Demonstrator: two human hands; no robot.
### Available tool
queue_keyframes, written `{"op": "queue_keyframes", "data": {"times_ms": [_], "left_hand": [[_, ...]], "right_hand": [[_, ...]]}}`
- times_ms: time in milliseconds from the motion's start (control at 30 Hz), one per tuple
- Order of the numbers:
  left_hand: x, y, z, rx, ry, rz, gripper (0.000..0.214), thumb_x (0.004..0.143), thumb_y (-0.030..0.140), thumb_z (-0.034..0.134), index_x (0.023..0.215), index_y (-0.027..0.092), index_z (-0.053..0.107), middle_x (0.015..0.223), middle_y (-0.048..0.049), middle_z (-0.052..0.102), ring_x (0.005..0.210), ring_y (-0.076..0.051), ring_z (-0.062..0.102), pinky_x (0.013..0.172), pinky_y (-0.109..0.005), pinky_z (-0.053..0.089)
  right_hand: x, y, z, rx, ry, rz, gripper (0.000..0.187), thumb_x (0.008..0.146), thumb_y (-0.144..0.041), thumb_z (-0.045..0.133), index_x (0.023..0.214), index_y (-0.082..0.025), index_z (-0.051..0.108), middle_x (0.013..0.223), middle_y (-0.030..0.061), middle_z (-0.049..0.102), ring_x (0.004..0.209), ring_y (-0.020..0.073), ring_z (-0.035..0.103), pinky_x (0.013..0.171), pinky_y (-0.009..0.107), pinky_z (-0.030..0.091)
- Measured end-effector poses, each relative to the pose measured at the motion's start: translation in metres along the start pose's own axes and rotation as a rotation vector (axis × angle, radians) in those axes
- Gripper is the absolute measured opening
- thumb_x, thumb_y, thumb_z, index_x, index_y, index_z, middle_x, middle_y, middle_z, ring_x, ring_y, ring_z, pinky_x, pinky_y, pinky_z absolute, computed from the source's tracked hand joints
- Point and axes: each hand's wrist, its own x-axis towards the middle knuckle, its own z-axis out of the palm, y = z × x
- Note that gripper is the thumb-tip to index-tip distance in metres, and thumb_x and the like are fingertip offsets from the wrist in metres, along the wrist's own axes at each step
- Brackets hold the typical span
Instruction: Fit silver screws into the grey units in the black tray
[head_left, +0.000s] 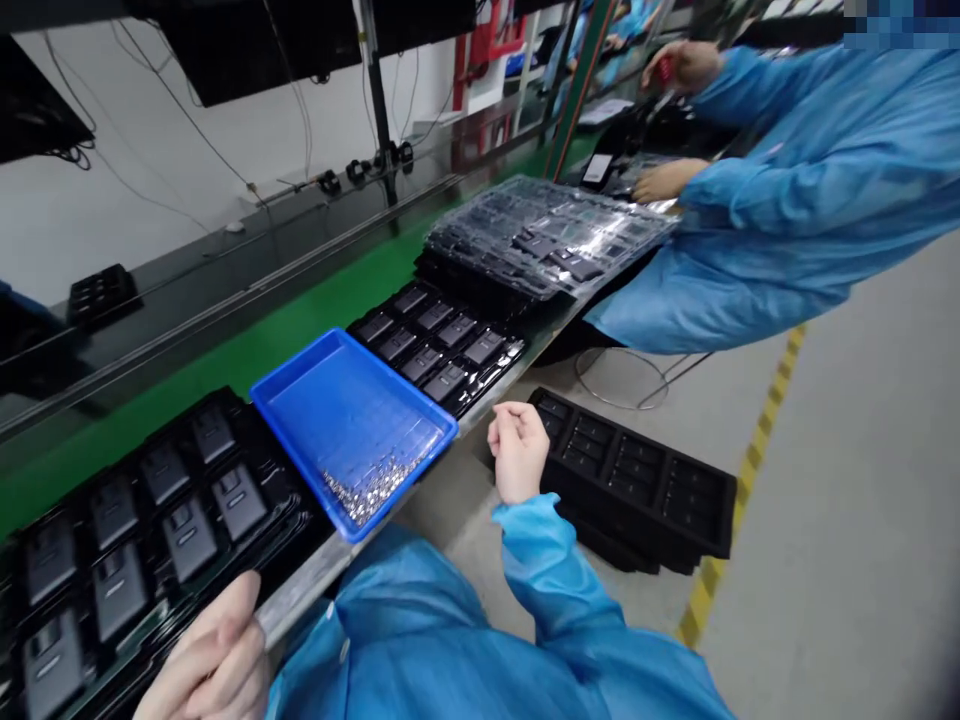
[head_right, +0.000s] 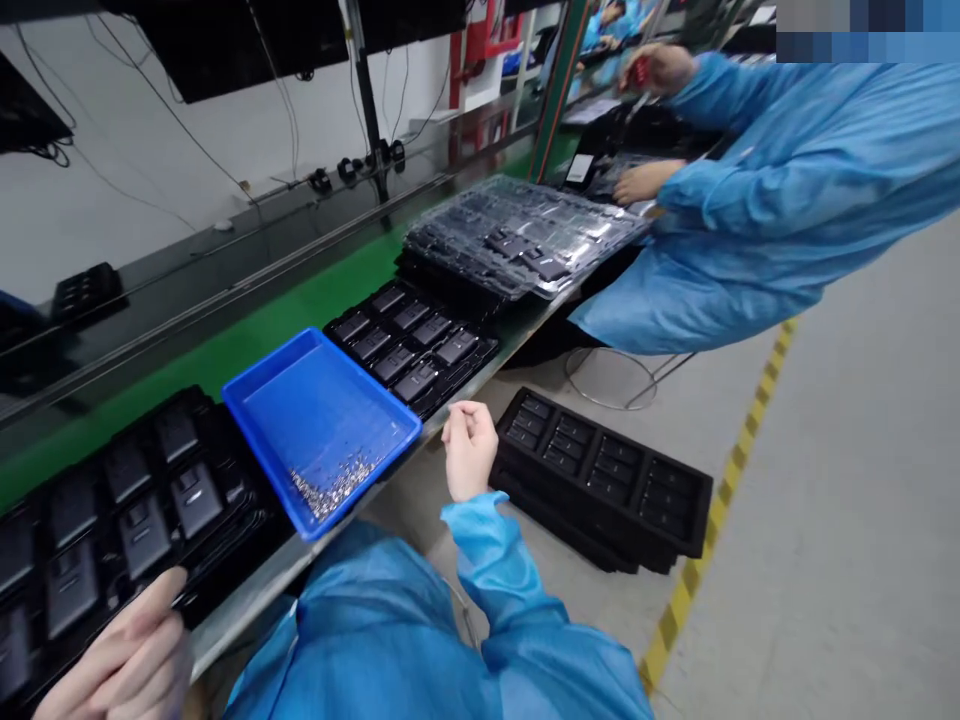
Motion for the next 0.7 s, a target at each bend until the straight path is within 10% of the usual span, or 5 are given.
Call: {"op": "queue_keyframes", "data": {"times_ms": [300,533,700], "left_hand": [[-0.011,0.050,0.003,-0.861,0.084,-0.061,0.030,0.081,0.003,0.034,0.080,0.024,0.055,0.050,0.0035,0.046,0.036,-0.005,0.032,0.031,-0.018,0.018],[-0.007,0.040,-0.038,-1.349,-0.155,0.104,0.031,0.077,0.001,0.031,0.086,0.016,0.057,0.058,0.0027,0.050,0.038,-0.001,0.015,0.034,-0.014,0.008],[-0.007,0.029,-0.066,-1.398,0.031,0.136,0.037,0.074,-0.006,0.031,0.091,0.011,0.059,0.067,0.0039,0.055,0.038,0.004,0.006,0.033,-0.008,0.001]], "right_hand": [[-0.106,-0.033,0.050,0.054,-0.229,-0.213,0.022,0.099,-0.035,0.054,0.096,-0.013,0.054,0.060,-0.0018,0.049,0.049,0.0072,0.043,0.045,0.019,0.034],[-0.130,-0.044,0.084,0.026,-0.382,-0.322,0.014,0.102,-0.028,0.054,0.099,-0.014,0.055,0.059,-0.0036,0.048,0.048,0.0065,0.043,0.044,0.019,0.034],[-0.145,-0.030,0.110,0.027,-0.526,-0.307,0.015,0.100,-0.027,0.060,0.098,-0.013,0.058,0.060,-0.0023,0.050,0.048,0.0072,0.045,0.043,0.021,0.033]]}}
